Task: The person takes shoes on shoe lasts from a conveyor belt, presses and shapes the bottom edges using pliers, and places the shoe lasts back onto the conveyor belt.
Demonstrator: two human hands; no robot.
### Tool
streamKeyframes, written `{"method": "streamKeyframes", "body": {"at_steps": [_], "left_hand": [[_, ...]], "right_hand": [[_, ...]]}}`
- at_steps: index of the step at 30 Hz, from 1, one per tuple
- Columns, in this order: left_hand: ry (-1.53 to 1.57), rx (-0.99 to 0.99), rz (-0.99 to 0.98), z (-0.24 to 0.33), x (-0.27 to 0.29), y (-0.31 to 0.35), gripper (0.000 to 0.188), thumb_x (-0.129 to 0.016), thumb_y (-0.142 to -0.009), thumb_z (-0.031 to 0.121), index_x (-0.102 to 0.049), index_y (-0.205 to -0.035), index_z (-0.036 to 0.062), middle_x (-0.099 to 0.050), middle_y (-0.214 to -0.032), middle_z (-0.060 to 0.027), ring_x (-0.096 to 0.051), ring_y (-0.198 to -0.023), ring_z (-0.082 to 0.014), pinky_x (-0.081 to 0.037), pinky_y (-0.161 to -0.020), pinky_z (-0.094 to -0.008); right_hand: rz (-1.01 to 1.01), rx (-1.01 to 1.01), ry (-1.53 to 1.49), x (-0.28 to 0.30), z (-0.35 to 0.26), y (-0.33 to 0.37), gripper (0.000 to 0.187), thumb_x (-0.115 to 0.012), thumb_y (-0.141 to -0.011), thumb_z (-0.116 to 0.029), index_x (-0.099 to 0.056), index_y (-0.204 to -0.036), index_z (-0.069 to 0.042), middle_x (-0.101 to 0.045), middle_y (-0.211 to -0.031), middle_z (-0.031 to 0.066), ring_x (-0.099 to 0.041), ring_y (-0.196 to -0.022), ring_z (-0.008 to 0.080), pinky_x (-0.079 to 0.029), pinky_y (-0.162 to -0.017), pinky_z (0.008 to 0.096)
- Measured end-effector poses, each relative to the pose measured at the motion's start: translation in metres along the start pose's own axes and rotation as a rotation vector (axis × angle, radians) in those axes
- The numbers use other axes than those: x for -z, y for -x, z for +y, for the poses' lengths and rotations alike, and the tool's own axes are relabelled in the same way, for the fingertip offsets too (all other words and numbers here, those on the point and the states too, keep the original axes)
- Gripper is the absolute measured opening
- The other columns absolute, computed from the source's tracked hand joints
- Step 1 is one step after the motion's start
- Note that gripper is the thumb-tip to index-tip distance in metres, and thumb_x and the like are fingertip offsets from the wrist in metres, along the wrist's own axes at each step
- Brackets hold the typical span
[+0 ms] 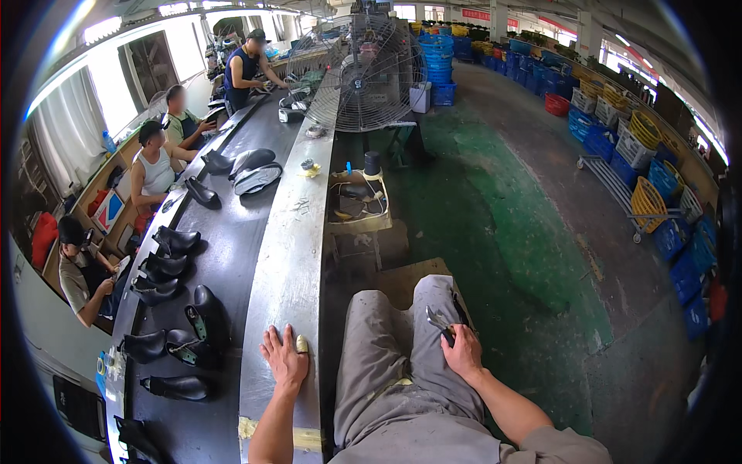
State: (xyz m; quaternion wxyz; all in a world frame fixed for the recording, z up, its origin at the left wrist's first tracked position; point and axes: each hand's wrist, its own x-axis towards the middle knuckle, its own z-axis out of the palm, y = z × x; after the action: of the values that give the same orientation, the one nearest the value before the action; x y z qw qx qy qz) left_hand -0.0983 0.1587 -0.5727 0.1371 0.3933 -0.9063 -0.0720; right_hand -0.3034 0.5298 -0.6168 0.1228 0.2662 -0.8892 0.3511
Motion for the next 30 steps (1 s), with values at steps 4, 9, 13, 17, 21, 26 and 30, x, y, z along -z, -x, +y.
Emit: {"method": "streamKeyframes", "body": {"at_steps": [4, 9, 13, 17, 21, 26, 30], "left_hand": [[-0.005, 0.000, -0.001, 0.002, 0.002, 0.000, 0.056, -0.057, -0.101, 0.031, -0.053, -0.154, 0.0128, -0.035, -0.166, -0.0253, -0.024, -0.158, -0.0427, -0.012, -0.129, -0.0585], [-0.003, 0.004, 0.001, 0.001, 0.001, -0.001, 0.056, -0.057, -0.101, 0.030, -0.053, -0.154, 0.0127, -0.034, -0.166, -0.0252, -0.023, -0.158, -0.0424, -0.012, -0.129, -0.0582], [0.013, 0.011, -0.002, 0.003, 0.002, -0.001, 0.057, -0.057, -0.100, 0.029, -0.054, -0.154, 0.0128, -0.034, -0.167, -0.0250, -0.023, -0.158, -0.0420, -0.011, -0.129, -0.0576], [0.025, 0.016, 0.006, 0.002, 0.000, -0.001, 0.057, -0.058, -0.099, 0.027, -0.053, -0.154, 0.0129, -0.034, -0.167, -0.0248, -0.022, -0.158, -0.0419, -0.011, -0.129, -0.0575], [0.019, 0.012, 0.001, 0.003, 0.001, -0.001, 0.058, -0.058, -0.098, 0.027, -0.053, -0.154, 0.0130, -0.034, -0.167, -0.0248, -0.023, -0.158, -0.0420, -0.011, -0.129, -0.0575], [0.016, 0.019, 0.006, 0.002, 0.001, 0.000, 0.058, -0.058, -0.098, 0.027, -0.054, -0.154, 0.0128, -0.034, -0.166, -0.0251, -0.023, -0.158, -0.0422, -0.011, -0.129, -0.0575], [0.028, 0.011, 0.000, 0.003, 0.001, -0.001, 0.059, -0.059, -0.097, 0.026, -0.053, -0.154, 0.0112, -0.033, -0.166, -0.0264, -0.022, -0.158, -0.0434, -0.011, -0.129, -0.0588]], "right_hand": [[0.002, 0.009, -0.008, -0.001, 0.002, 0.000, 0.033, -0.076, -0.091, -0.020, -0.058, -0.114, -0.003, -0.066, -0.101, 0.0181, -0.067, -0.097, 0.0391, -0.054, -0.084, 0.0481], [0.002, 0.008, -0.007, -0.004, 0.003, 0.000, 0.034, -0.076, -0.091, -0.019, -0.057, -0.115, -0.003, -0.065, -0.102, 0.0187, -0.065, -0.099, 0.0395, -0.054, -0.085, 0.0488], [-0.006, 0.001, -0.006, -0.004, 0.004, 0.000, 0.035, -0.076, -0.091, -0.019, -0.057, -0.115, -0.002, -0.065, -0.102, 0.0190, -0.065, -0.099, 0.0396, -0.054, -0.086, 0.0492], [0.005, 0.013, -0.018, -0.004, 0.005, 0.000, 0.035, -0.076, -0.091, -0.019, -0.057, -0.115, -0.002, -0.064, -0.101, 0.0189, -0.065, -0.099, 0.0397, -0.054, -0.085, 0.0494], [0.007, 0.025, -0.015, -0.002, 0.006, 0.000, 0.036, -0.076, -0.090, -0.017, -0.057, -0.116, -0.003, -0.064, -0.101, 0.0187, -0.065, -0.098, 0.0391, -0.054, -0.084, 0.0489], [-0.117, 0.105, -0.084, 0.006, 0.010, -0.002, 0.037, -0.076, -0.087, -0.013, -0.056, -0.118, -0.003, -0.064, -0.101, 0.0173, -0.066, -0.094, 0.0365, -0.055, -0.083, 0.0477], [-0.108, 0.109, -0.063, 0.006, 0.009, -0.002, 0.037, -0.076, -0.087, -0.013, -0.057, -0.117, -0.003, -0.064, -0.101, 0.0167, -0.066, -0.092, 0.0356, -0.055, -0.082, 0.0476]]}}
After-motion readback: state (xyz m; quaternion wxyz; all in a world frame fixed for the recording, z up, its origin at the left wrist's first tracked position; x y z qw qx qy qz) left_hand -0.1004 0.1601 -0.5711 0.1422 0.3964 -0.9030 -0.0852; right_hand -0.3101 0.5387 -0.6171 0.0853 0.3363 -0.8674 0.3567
